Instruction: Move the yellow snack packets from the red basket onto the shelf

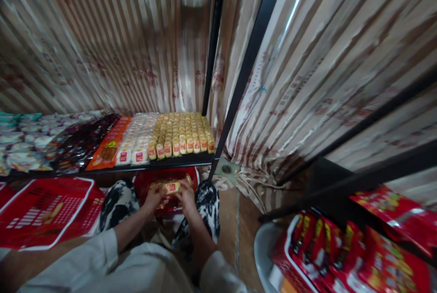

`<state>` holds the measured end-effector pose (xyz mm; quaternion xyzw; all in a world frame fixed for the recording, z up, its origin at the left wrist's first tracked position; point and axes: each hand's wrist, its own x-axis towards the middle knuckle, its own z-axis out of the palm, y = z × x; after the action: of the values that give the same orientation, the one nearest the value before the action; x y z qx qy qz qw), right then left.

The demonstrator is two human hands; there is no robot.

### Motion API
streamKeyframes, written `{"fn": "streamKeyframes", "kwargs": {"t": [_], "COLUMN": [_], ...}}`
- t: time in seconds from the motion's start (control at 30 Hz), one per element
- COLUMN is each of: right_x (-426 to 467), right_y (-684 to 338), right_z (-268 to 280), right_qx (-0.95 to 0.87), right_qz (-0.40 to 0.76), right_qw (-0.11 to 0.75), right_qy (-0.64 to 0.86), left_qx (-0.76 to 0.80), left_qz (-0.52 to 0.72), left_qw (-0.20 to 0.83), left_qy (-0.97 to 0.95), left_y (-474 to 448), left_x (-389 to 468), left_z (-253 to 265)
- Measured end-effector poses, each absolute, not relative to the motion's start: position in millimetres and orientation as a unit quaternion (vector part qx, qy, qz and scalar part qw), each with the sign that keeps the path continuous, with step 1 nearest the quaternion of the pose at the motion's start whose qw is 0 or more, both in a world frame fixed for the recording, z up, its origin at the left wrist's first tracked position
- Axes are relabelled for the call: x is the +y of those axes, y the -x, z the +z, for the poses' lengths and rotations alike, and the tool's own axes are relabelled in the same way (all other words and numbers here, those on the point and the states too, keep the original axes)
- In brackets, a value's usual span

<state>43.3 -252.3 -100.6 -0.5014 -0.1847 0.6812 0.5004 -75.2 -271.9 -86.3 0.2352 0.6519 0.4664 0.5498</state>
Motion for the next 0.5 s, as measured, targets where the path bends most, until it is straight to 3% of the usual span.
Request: {"fn": "streamKeyframes", "kwargs": {"t": [0.17, 0.5], "right_x": [-245.7, -218.4], "right_y": [-40.8, -54.2], "right_z": [-112.1, -103.9], "right_qx": [-0.230, -0.310], "right_qz": [0.657, 0.554], "right_qw": [0.486, 0.551], "right_qy": [0.529, 0.541], "left_qx": [0.687, 0.628], "left_qz": [0.444, 0.445], "left_qw": [0.508, 0.475], "left_qy": [-0.270, -0.427], "left_y": [80.5, 71.1], "left_x": [-264.7, -216.9], "left_z": [-86.2, -57.2]}}
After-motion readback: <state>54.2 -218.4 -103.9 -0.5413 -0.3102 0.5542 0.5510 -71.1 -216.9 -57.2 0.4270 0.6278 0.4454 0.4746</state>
